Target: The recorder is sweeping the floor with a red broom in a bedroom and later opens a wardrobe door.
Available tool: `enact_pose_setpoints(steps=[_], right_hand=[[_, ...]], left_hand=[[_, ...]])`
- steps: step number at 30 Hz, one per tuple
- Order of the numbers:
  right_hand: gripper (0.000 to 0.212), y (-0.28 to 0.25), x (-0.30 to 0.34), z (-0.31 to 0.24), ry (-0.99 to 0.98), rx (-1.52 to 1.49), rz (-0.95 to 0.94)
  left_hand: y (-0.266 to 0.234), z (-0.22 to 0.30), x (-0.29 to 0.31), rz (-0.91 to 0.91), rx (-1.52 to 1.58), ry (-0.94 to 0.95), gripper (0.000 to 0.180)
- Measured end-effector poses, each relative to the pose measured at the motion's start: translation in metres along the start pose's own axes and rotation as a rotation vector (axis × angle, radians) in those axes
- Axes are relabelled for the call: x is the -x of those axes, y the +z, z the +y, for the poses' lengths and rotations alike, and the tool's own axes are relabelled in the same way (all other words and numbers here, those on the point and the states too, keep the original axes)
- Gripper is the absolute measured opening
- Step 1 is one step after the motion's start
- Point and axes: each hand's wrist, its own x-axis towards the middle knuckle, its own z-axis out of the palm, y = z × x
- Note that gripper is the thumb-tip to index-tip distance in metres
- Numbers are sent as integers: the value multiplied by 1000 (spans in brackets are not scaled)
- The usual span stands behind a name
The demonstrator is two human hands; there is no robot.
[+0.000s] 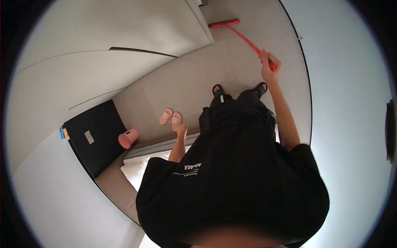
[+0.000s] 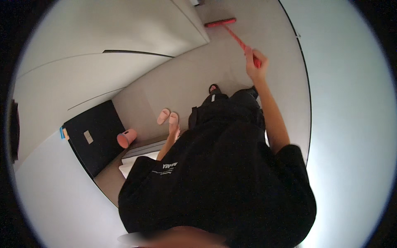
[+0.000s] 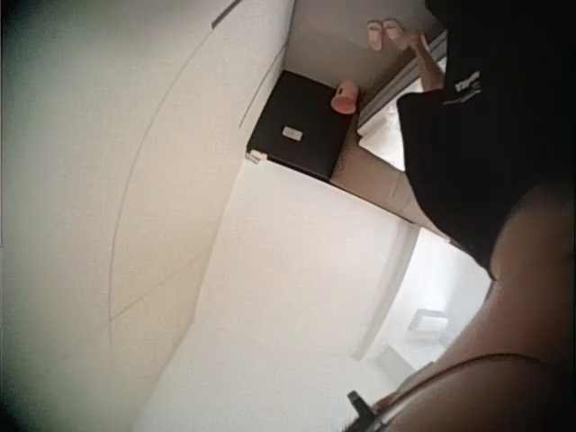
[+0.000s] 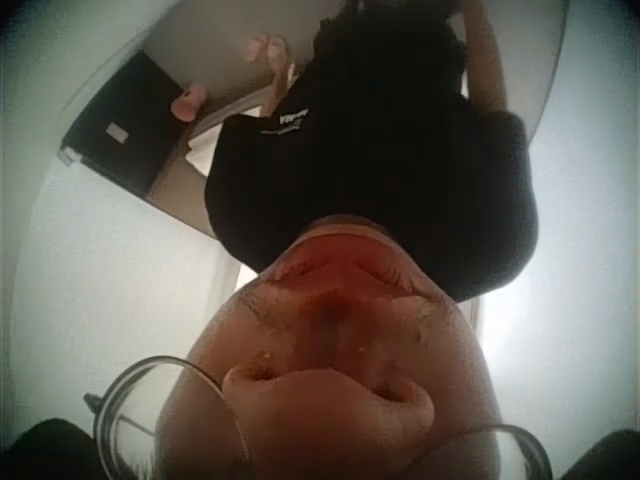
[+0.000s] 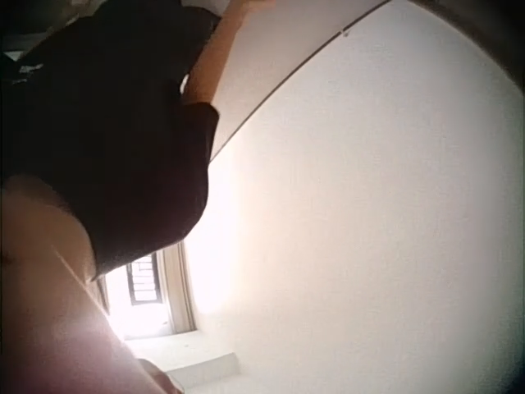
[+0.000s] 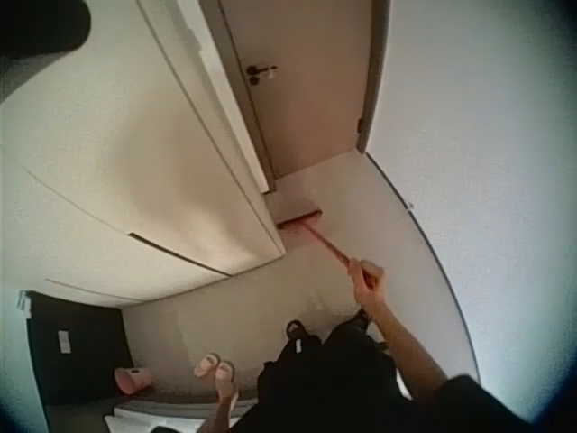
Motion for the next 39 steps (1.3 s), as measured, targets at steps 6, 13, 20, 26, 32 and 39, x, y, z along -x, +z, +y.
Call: enact_pose_setpoints(steps=[6,13,20,26,32,39], right_hand=[[33,-102,95,-109,102,53,-48],[31,-147,101,-149,87,19,-191],[24,-140,64,-159,-162,-195,-413],[15,-67,40,-187,-265,-340,-752],[104,-39,-70,-239,-200,-531,-1135],[101,-83,-272,-218,-140,-1183,-1167]], left_hand=[[-91,287,-154,-46,481,401,73],[-143,504,-98,-195,222,1043,54],[-185,489,-107,-74,103,1036,23],[-241,411,-82,216,487,895,18],[-262,337,-47,807,1003,565,17],[-299,247,-52,1021,1104,262,28]])
